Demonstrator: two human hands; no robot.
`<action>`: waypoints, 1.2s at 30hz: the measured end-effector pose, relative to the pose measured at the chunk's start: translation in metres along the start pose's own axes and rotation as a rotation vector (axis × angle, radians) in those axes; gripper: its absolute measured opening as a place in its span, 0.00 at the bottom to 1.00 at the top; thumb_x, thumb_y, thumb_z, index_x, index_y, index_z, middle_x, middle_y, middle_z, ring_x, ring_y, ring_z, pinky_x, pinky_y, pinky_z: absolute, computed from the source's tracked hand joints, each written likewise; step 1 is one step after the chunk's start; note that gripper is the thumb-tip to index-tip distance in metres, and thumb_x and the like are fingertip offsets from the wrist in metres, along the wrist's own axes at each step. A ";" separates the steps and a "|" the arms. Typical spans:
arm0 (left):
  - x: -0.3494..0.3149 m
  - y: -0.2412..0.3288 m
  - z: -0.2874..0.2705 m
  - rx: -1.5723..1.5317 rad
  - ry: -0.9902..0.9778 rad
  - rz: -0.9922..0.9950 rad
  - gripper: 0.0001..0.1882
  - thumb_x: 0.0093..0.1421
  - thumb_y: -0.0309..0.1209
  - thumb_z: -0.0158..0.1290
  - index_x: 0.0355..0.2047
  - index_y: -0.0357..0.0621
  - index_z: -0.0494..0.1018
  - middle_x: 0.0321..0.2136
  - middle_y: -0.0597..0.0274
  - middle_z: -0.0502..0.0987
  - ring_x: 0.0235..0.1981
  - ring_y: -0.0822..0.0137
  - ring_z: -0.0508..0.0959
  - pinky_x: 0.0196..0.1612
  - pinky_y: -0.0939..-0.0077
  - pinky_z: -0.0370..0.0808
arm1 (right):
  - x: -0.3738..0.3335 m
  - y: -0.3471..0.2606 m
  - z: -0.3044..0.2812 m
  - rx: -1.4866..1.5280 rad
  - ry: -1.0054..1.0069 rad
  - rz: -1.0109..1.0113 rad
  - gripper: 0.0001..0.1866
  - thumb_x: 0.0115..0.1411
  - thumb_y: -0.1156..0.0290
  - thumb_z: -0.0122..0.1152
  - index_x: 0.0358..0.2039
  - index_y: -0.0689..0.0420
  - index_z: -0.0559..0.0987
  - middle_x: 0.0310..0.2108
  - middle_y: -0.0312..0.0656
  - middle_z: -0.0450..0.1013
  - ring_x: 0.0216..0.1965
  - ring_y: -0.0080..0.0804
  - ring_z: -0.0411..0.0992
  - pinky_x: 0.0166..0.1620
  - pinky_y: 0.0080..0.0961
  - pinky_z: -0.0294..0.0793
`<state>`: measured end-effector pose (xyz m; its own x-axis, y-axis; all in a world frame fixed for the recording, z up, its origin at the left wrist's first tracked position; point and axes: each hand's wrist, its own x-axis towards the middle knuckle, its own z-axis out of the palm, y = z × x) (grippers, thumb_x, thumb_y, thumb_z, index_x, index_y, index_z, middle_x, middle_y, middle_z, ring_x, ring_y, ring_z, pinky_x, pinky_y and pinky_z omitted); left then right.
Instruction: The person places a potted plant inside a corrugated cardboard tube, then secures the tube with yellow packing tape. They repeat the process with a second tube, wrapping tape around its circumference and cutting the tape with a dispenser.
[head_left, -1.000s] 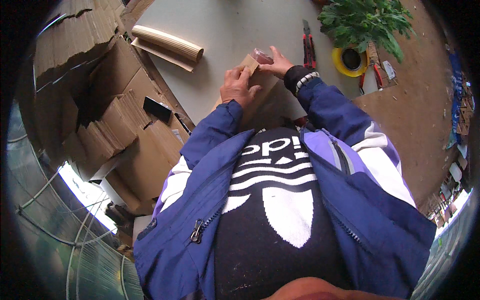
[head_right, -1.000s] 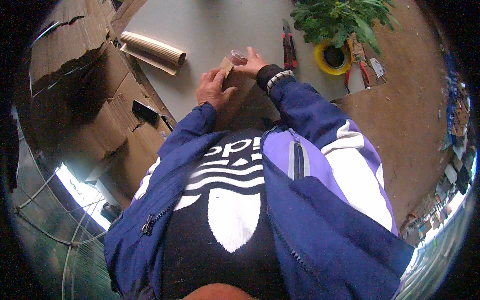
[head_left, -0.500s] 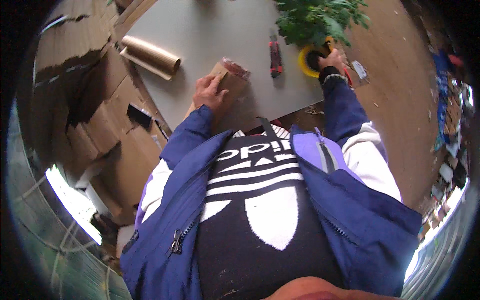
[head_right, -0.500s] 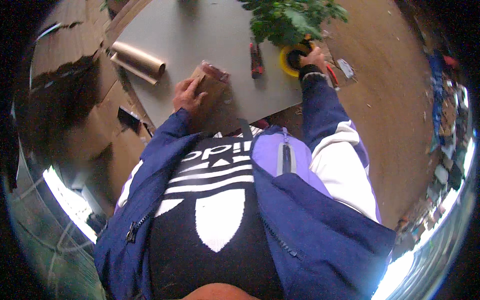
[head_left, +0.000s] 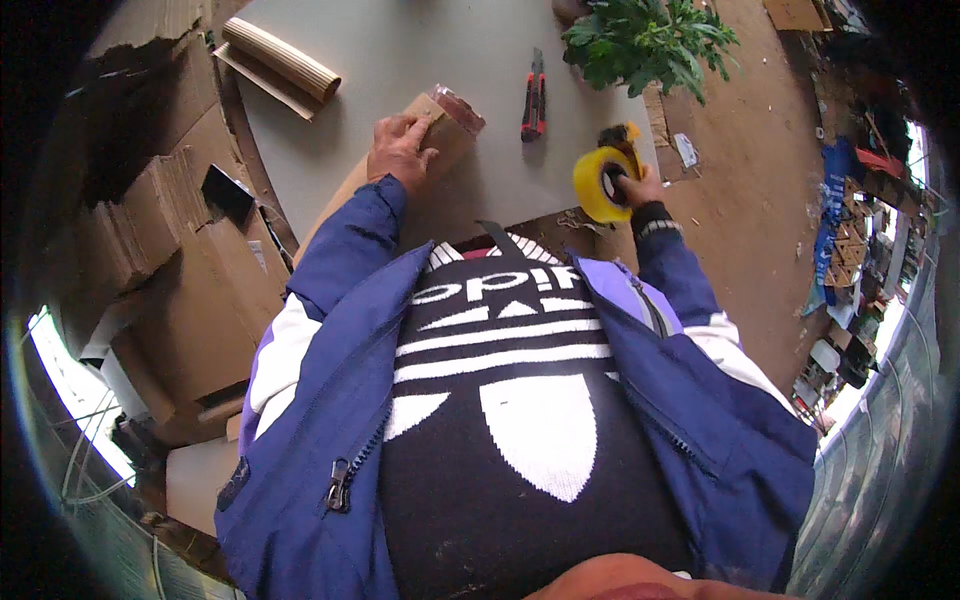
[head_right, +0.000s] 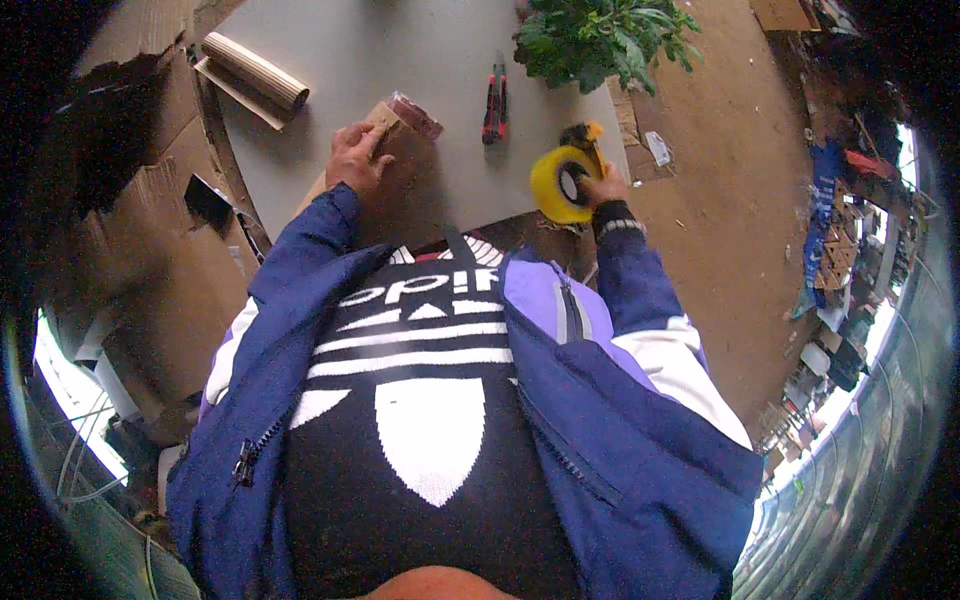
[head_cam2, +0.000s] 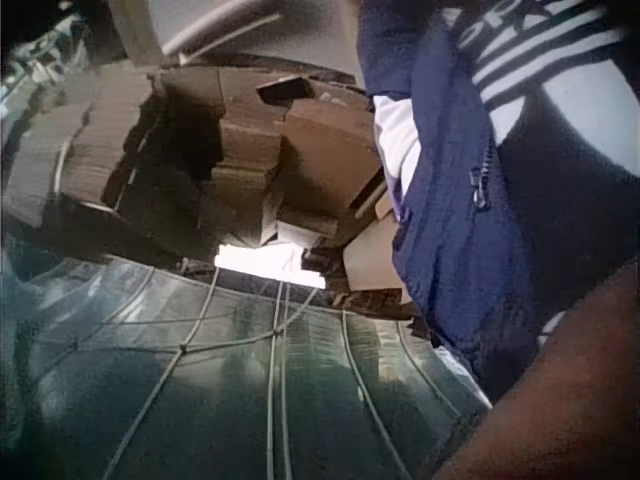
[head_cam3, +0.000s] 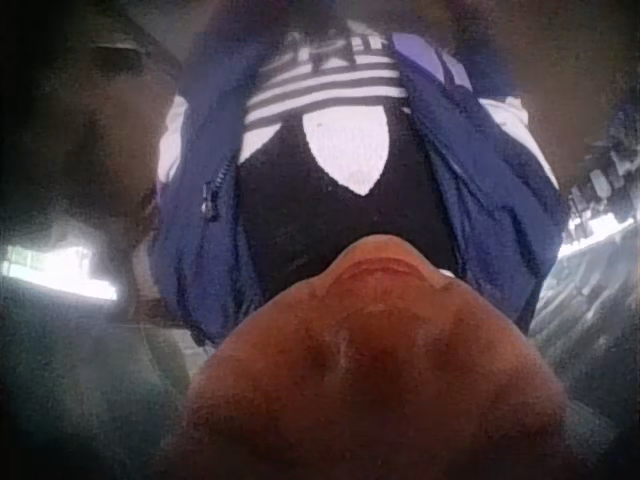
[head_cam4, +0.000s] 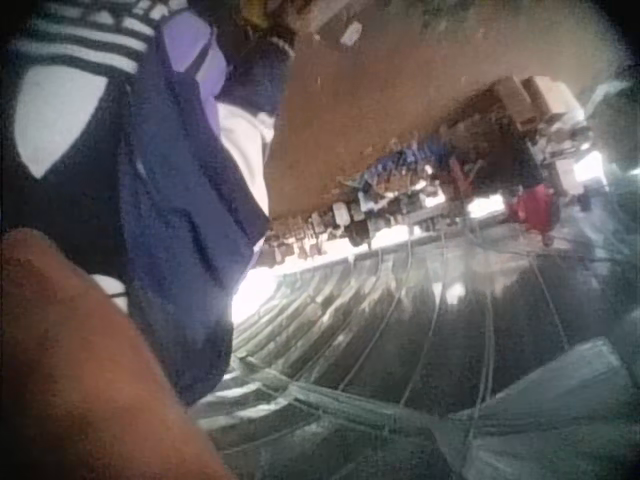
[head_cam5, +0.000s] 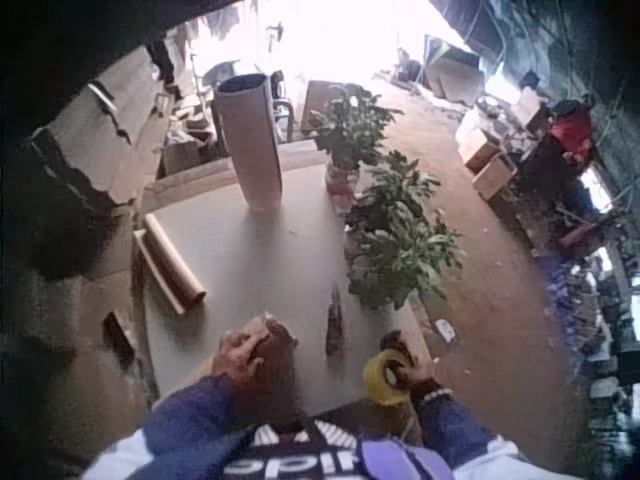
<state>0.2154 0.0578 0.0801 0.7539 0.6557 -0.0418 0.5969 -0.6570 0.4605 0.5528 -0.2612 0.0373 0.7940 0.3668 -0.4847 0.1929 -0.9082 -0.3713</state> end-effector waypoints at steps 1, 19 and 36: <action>-0.001 0.000 0.000 -0.011 0.003 0.006 0.28 0.50 0.34 0.66 0.54 0.54 0.75 0.53 0.62 0.72 0.58 0.54 0.67 0.61 0.61 0.69 | 0.004 -0.005 0.009 0.118 0.000 -0.079 0.33 0.42 0.64 0.77 0.49 0.60 0.76 0.43 0.48 0.79 0.48 0.40 0.78 0.51 0.35 0.76; -0.001 -0.009 0.002 -0.014 -0.028 0.141 0.31 0.52 0.35 0.63 0.57 0.53 0.72 0.55 0.61 0.71 0.58 0.52 0.67 0.61 0.58 0.68 | -0.071 -0.240 0.009 0.617 -0.520 -0.554 0.41 0.47 0.74 0.68 0.65 0.56 0.67 0.53 0.45 0.74 0.52 0.34 0.73 0.55 0.27 0.73; -0.007 -0.019 0.032 -0.150 0.333 0.328 0.20 0.55 0.25 0.53 0.49 0.45 0.75 0.50 0.58 0.74 0.48 0.53 0.74 0.52 0.66 0.75 | -0.096 -0.362 0.030 -0.423 -0.240 -0.724 0.30 0.49 0.61 0.63 0.56 0.49 0.78 0.45 0.49 0.80 0.47 0.46 0.78 0.53 0.36 0.76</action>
<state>0.2078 0.0542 0.0430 0.7521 0.5225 0.4016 0.2779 -0.8041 0.5255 0.3897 0.0380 0.1946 0.2597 0.8722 -0.4146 0.8392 -0.4162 -0.3500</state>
